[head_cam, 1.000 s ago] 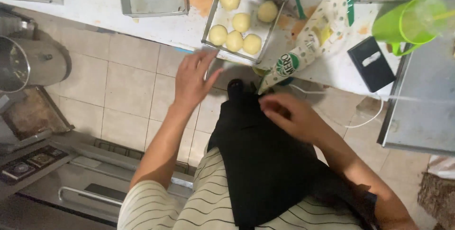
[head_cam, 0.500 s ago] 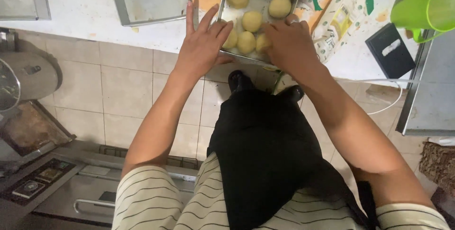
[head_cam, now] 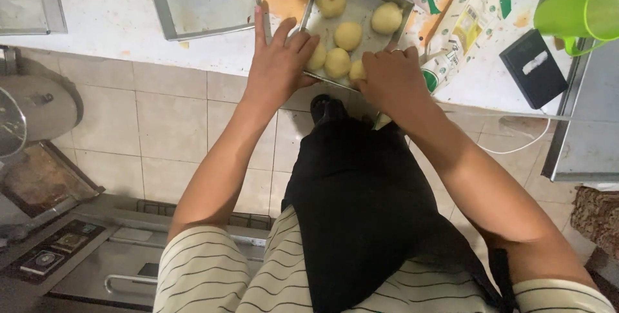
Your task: The person shapes small portions of dough into round balls by hand and places them into a metal baking tray. They repeatedly pick up dough pieces, roll them between their palms, and arrange them in the tray.
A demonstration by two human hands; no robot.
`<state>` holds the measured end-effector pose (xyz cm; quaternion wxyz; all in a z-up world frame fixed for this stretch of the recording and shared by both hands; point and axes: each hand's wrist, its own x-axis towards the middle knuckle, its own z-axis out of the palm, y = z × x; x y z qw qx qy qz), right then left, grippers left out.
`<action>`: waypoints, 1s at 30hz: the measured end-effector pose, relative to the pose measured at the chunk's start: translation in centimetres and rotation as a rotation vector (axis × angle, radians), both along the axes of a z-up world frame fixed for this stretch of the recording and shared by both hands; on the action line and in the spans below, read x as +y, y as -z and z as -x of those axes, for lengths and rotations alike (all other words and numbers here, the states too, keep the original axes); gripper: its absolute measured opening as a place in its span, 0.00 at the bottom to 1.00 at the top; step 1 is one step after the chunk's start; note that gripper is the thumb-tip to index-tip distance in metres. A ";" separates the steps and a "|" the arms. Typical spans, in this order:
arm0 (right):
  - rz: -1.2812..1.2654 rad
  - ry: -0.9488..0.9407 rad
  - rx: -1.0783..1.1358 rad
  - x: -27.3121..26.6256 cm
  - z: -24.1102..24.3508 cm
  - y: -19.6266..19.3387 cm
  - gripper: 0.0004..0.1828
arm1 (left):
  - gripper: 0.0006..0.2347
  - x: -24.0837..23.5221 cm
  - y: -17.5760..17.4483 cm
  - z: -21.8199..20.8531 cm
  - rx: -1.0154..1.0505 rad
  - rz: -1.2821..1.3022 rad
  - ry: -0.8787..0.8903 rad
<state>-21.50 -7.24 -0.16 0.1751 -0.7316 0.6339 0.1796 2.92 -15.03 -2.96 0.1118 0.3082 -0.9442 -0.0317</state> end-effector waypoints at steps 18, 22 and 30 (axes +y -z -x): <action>0.284 0.026 -0.331 5.5 3.7 -6.6 0.15 | 0.15 7.3 1.4 0.1 0.310 0.050 -0.120; 0.087 0.053 -0.402 8.8 4.3 -7.8 0.16 | 0.10 11.7 0.5 -0.5 0.422 -0.092 -0.184; -0.161 0.474 -0.654 11.1 3.8 -12.2 0.22 | 0.17 12.0 -1.8 0.8 -0.012 -0.392 -0.187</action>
